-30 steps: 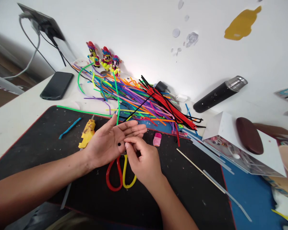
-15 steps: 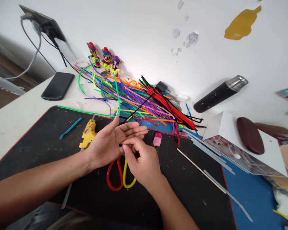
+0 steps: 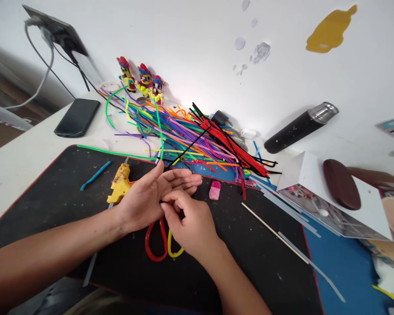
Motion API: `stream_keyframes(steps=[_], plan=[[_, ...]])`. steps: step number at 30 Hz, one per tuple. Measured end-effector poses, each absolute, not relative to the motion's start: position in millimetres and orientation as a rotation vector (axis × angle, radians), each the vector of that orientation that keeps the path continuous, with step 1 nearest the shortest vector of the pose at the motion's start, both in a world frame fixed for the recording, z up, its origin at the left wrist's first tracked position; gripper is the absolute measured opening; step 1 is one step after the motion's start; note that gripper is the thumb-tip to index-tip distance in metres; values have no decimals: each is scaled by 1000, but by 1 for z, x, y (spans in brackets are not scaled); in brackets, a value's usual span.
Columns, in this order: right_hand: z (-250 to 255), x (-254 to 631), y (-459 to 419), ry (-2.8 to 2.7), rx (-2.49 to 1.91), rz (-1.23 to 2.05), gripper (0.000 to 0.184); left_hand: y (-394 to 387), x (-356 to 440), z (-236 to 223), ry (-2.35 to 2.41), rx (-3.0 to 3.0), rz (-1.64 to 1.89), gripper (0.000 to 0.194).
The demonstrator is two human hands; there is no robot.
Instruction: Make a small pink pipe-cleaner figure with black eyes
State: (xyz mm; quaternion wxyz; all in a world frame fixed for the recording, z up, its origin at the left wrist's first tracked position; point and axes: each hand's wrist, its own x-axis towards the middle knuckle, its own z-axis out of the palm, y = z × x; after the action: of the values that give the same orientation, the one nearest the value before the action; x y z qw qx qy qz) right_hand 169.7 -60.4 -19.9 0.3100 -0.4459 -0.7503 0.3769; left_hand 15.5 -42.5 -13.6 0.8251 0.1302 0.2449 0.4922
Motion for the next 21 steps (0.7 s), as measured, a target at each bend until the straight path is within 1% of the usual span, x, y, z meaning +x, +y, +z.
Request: stream_keyframes(steps=[16, 21], plan=[[-21, 167, -63, -2024, -1163, 1038, 10, -44, 17, -16, 547, 312, 1042, 50], [-22, 167, -64, -2035, -1152, 1064, 6, -43, 16, -15, 547, 343, 1038, 52]])
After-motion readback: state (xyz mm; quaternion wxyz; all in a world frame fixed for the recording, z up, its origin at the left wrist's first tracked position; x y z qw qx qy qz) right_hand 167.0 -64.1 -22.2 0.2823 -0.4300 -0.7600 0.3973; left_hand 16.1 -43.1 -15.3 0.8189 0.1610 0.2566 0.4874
